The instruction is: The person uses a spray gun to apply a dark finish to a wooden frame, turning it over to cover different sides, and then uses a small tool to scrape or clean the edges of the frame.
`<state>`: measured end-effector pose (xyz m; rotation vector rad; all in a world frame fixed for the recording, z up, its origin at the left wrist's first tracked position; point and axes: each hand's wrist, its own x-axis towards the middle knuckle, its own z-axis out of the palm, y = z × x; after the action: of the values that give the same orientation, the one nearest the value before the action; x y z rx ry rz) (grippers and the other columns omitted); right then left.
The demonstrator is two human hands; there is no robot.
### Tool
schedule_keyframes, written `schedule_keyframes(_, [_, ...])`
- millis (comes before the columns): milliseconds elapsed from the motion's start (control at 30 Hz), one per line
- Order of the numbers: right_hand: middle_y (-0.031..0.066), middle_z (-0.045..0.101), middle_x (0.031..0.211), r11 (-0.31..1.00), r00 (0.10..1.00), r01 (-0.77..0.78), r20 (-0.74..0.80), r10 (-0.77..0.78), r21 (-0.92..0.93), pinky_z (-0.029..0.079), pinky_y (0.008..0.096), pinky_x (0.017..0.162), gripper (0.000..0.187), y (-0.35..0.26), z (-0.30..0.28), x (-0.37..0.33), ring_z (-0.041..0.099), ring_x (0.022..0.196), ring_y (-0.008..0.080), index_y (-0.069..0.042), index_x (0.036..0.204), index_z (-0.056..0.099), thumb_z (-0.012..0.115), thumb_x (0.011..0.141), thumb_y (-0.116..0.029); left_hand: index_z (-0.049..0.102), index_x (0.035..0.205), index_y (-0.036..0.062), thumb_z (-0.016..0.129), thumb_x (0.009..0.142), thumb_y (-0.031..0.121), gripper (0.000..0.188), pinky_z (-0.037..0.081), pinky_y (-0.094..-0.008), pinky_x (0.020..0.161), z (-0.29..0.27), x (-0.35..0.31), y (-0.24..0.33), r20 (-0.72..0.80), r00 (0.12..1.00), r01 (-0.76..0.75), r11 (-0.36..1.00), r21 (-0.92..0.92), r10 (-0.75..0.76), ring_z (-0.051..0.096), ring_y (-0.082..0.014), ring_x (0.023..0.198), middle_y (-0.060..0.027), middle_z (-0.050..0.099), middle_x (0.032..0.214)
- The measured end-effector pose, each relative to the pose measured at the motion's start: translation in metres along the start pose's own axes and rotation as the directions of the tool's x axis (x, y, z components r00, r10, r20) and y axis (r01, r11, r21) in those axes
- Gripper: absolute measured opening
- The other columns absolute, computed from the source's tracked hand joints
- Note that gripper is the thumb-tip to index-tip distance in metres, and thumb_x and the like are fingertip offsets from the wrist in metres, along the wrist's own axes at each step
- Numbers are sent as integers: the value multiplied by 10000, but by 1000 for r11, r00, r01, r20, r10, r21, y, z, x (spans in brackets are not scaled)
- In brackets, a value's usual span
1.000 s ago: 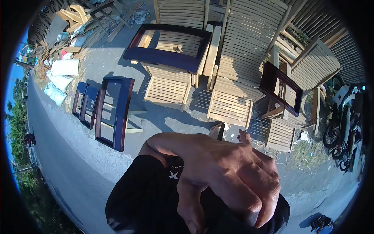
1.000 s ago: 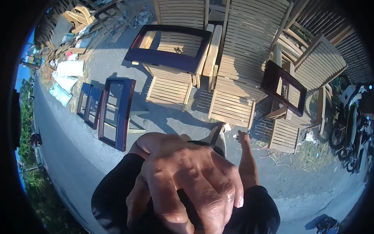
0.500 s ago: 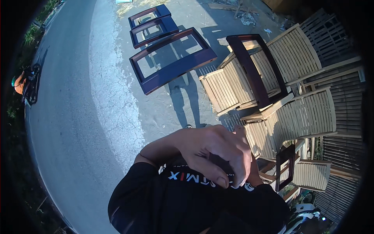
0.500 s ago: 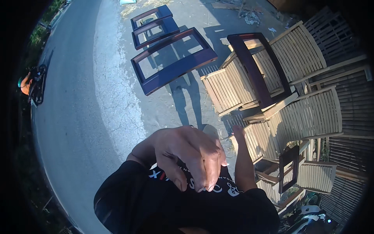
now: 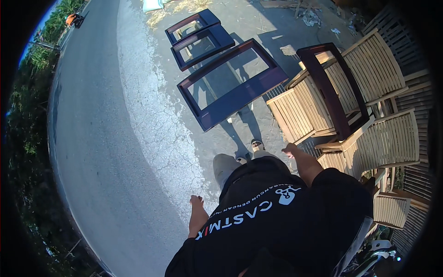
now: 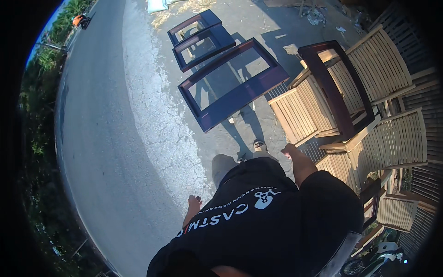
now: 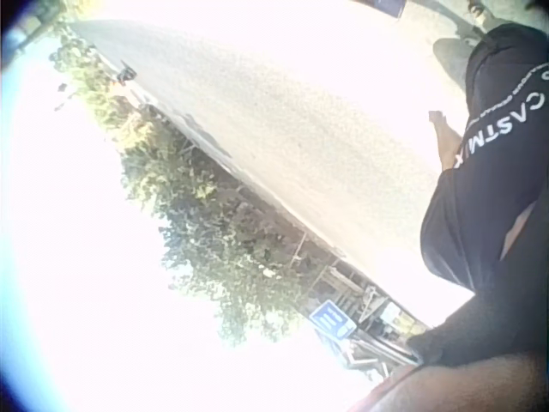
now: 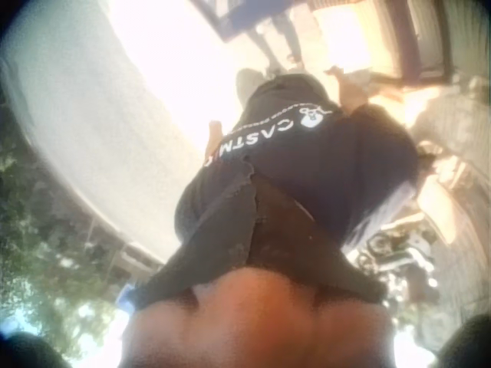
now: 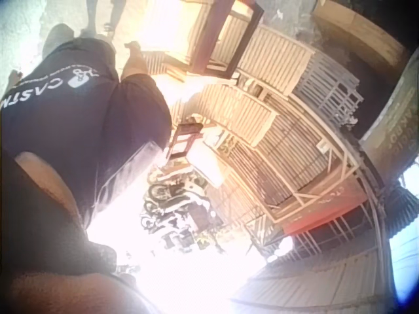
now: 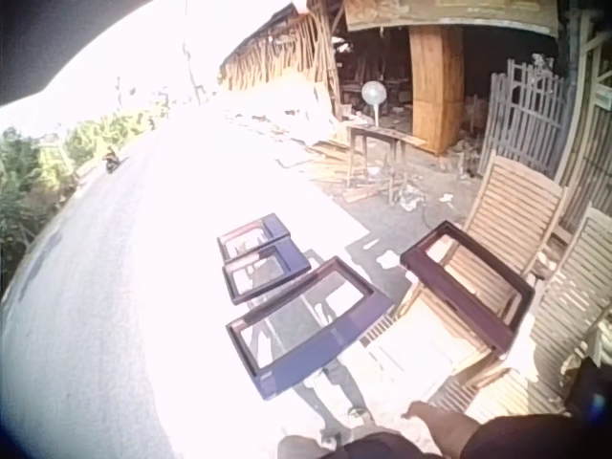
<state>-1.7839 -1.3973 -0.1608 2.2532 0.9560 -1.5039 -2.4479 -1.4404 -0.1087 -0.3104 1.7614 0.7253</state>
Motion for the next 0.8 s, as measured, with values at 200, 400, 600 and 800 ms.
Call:
schedule_keyframes(200, [113, 654, 601, 848, 830, 518, -173, -530, -111, 536, 376, 579, 427, -237, -48, 47, 675, 563, 229, -52, 700, 672, 643, 920, -417, 492, 1410, 87, 548, 971, 354, 517, 489, -494, 937, -86, 0, -8, -18, 993, 117, 915, 385, -120, 665, -288, 1124, -152, 651, 1290])
schedule_keyframes(400, [93, 613, 623, 894, 899, 421, -198, -389, 155, 532, 354, 559, 350, -435, -4, 49, 632, 566, 194, -9, 810, 668, 705, 943, -331, 498, 1417, 100, 572, 970, 385, 535, 496, -475, 917, -98, 89, 135, 159, 980, 8, 827, 562, -117, 671, -284, 1116, -146, 656, 1287])
schedule_keyframes(600, [127, 743, 716, 855, 885, 455, 20, -465, -250, 559, 440, 739, 460, -549, 79, -9, 732, 722, 296, -38, 802, 763, 626, 897, -467, 552, 1377, 125, 597, 1004, 411, 472, 497, -384, 802, -85, 133, 443, 153, 915, -400, 791, 463, 373, 691, -215, 1038, -83, 708, 1186])
schedule_keyframes(800, [46, 705, 609, 912, 918, 396, 69, -390, -111, 563, 393, 696, 497, -631, 103, -11, 717, 623, 218, -83, 704, 746, 586, 890, -515, 565, 1366, 116, 589, 1008, 409, 463, 502, -420, 873, -29, 182, 671, 185, 881, -451, 655, 607, 435, 688, -224, 1069, -91, 702, 1215])
